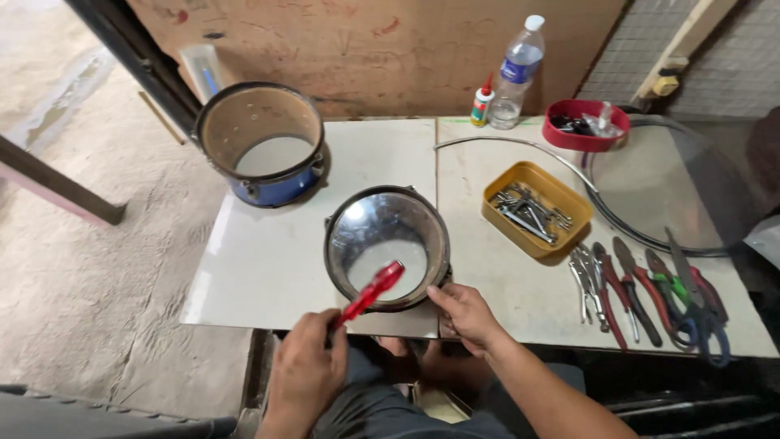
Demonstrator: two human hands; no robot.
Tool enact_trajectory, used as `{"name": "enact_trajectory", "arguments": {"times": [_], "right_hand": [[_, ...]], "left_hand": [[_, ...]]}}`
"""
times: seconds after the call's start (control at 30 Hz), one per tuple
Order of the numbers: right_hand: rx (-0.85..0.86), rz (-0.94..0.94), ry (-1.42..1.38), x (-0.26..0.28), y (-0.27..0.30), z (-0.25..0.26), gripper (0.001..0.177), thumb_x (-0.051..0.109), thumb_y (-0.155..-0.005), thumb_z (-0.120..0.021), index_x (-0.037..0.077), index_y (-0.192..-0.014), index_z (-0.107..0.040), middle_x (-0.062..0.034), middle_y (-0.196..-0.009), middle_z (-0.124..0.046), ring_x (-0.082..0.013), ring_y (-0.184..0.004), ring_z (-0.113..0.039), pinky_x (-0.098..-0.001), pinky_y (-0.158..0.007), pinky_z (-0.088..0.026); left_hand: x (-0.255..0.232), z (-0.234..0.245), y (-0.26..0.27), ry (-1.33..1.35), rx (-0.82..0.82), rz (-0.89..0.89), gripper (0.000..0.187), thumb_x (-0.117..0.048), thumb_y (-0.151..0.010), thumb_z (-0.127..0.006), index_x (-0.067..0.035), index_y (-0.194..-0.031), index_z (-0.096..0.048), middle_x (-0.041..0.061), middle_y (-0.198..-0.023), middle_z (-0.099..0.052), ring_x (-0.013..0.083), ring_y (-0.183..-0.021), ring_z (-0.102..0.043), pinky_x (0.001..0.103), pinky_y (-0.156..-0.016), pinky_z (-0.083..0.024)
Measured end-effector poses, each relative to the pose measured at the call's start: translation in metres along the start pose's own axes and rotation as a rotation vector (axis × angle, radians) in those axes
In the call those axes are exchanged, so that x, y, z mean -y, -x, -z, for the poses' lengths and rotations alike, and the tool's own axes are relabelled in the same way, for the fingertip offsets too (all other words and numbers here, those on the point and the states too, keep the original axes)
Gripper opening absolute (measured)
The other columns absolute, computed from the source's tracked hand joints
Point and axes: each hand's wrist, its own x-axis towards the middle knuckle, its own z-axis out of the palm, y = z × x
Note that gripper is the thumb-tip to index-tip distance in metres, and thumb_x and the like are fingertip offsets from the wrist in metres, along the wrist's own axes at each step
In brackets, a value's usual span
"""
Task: The person uses a drum key to loosen and remove tension rods from a snare drum shell. They then remove the drum head and the metal rim, placing the parts on the table.
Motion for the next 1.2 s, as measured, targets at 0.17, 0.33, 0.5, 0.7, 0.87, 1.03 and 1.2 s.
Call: {"name": "enact_trajectory", "arguments": {"times": [0.17,0.33,0.5,0.7,0.87,1.03,1.2], "right_hand": [[-0.112,0.081,0.13,0.024,-0.001,-0.032,0.037,0.03,-0.092,-0.076,0.009,-0.071,-0.054,-0.001,-0.048,-0.033,-0.0123,-0.037,-0.033,-0.0311,-0.037,-0.024],[-0.047,0.162,0.054,0.041,-0.015,-0.061,0.024,0.022,-0.098,-0.072,0.001,-0.087,-0.065,0.0007,-0.053,-0.034,-0.0101,-0.038,-0.037,-0.0231,-0.034,-0.031],[-0.039,0.198,0.036,0.046,-0.027,-0.07,0.022,0.02,-0.097,-0.072,0.0,-0.092,-0.069,-0.0013,-0.054,-0.035,-0.012,-0.039,-0.038,-0.0241,-0.035,-0.032],[-0.042,0.17,0.024,0.047,-0.027,-0.072,0.024,0.021,-0.096,-0.074,-0.002,-0.092,-0.069,-0.0013,-0.055,-0.035,-0.0116,-0.04,-0.037,-0.0239,-0.036,-0.032],[-0.047,0.166,0.02,0.047,-0.022,-0.072,0.022,0.02,-0.096,-0.073,-0.001,-0.09,-0.068,-0.001,-0.055,-0.034,-0.012,-0.04,-0.038,-0.024,-0.035,-0.031],[-0.041,0.166,0.018,0.048,-0.02,-0.072,0.023,0.021,-0.096,-0.074,0.0,-0.089,-0.068,-0.0016,-0.055,-0.035,-0.0123,-0.04,-0.038,-0.0246,-0.035,-0.031],[-0.021,0.162,0.047,0.049,-0.018,-0.071,0.023,0.021,-0.097,-0.071,0.0,-0.09,-0.068,-0.0009,-0.057,-0.034,-0.0118,-0.041,-0.036,-0.0243,-0.037,-0.03]], "left_hand": [[0.013,0.033,-0.039,-0.222,-0.119,-0.117,0.018,-0.008,-0.09,-0.069,-0.005,-0.107,-0.07,0.008,-0.088,-0.068,0.027,-0.072,-0.063,0.042,-0.06,-0.053],[0.042,0.034,-0.094,-0.425,-0.357,-0.31,0.013,-0.011,-0.083,-0.07,-0.014,-0.096,-0.072,0.001,-0.078,-0.06,0.0246,-0.07,-0.065,0.035,-0.065,-0.053],[0.052,0.024,-0.132,-0.344,-0.475,-0.32,0.018,-0.016,-0.083,-0.07,-0.015,-0.101,-0.069,0.001,-0.081,-0.058,0.0261,-0.079,-0.065,0.038,-0.076,-0.051],[0.091,-0.011,-0.12,-0.393,-0.351,-0.28,0.013,-0.02,-0.081,-0.068,-0.016,-0.094,-0.068,0.001,-0.074,-0.058,0.025,-0.079,-0.066,0.042,-0.092,-0.047],[0.077,0.003,-0.122,-0.425,-0.442,-0.264,0.015,-0.016,-0.081,-0.069,-0.018,-0.096,-0.067,0.0,-0.076,-0.057,0.0253,-0.08,-0.065,0.04,-0.091,-0.047],[0.086,-0.013,-0.116,-0.512,-0.265,-0.338,0.027,-0.02,-0.068,-0.076,-0.017,-0.094,-0.07,0.002,-0.077,-0.061,0.025,-0.093,-0.064,0.052,-0.107,-0.038],[0.066,-0.003,-0.122,-0.483,-0.499,-0.355,0.02,-0.011,-0.078,-0.066,-0.017,-0.096,-0.069,-0.001,-0.078,-0.057,0.0221,-0.085,-0.062,0.041,-0.099,-0.044]]}}
